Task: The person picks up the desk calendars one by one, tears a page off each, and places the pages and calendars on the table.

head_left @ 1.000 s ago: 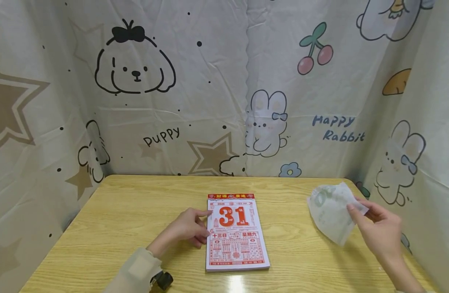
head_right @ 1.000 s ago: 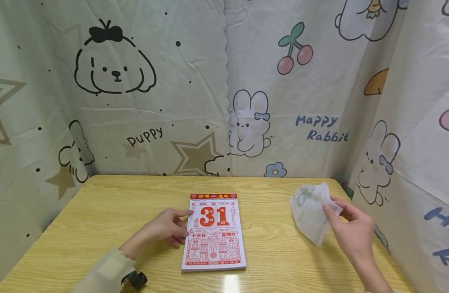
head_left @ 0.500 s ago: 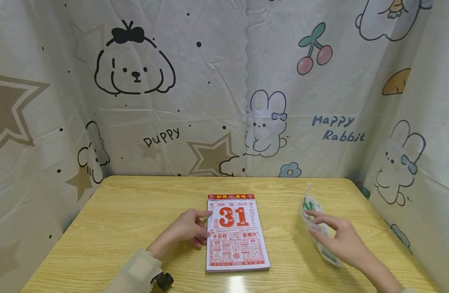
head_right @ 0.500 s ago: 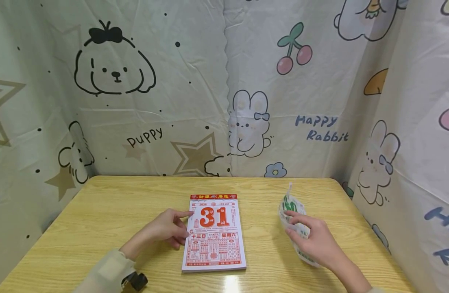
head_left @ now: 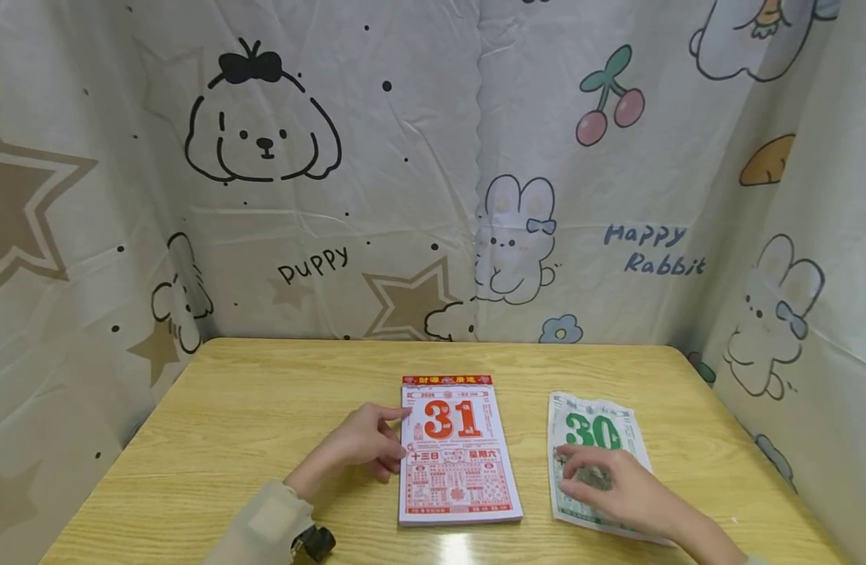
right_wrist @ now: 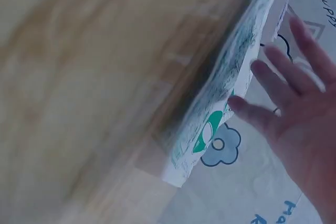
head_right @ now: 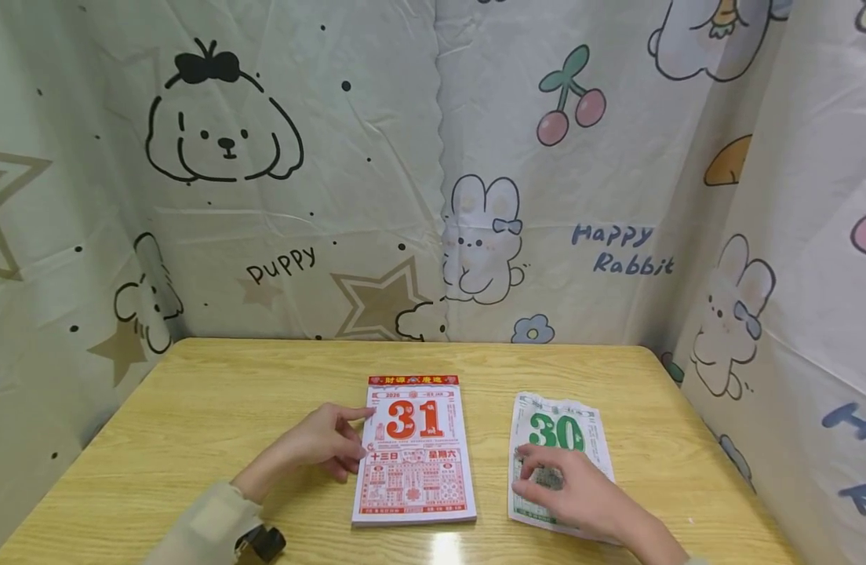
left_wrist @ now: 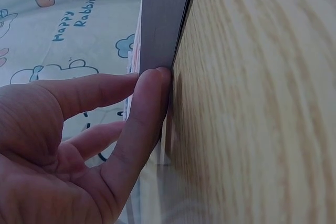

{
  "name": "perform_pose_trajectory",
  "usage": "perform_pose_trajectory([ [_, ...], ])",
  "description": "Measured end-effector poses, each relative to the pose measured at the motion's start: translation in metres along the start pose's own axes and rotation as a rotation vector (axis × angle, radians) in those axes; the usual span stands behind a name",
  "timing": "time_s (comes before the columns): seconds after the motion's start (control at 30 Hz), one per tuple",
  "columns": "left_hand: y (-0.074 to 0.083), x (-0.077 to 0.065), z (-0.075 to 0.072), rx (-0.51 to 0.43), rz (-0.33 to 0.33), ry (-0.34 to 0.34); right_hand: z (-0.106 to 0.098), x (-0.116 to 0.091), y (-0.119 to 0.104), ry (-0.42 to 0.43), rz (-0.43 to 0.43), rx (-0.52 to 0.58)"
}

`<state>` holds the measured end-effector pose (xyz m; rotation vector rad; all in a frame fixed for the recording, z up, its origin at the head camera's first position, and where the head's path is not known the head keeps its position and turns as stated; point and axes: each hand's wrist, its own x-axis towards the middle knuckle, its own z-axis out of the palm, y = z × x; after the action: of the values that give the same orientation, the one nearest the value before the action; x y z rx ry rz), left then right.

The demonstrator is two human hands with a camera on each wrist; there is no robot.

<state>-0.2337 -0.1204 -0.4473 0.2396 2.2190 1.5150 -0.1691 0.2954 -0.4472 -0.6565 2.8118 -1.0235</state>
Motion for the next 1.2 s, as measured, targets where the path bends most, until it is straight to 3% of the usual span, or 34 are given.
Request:
perform_pose_trajectory([
  [0.1,0.0,0.0,0.002,0.002,0.003,0.002,-0.009,0.0,0.003,0.097,0.061,-0.028],
  [0.17,0.0,0.0,0.003,0.009,-0.001,0.005,-0.016,-0.001,0.01,0.126,0.134,-0.104],
  [0.3,0.001,0.001,0.005,0.014,-0.01,0.009,-0.031,-0.004,0.032,0.07,0.275,-0.255],
  [0.43,0.001,0.002,0.004,0.012,-0.009,0.01,-0.042,-0.007,0.052,0.026,0.353,-0.32],
  [0.6,0.001,0.002,0.003,0.013,-0.007,0.005,-0.047,-0.008,0.061,0.005,0.356,-0.319],
  [1.2,0.003,0.0,0.003,0.01,0.011,-0.021,-0.049,0.0,0.052,-0.035,0.313,-0.339],
])
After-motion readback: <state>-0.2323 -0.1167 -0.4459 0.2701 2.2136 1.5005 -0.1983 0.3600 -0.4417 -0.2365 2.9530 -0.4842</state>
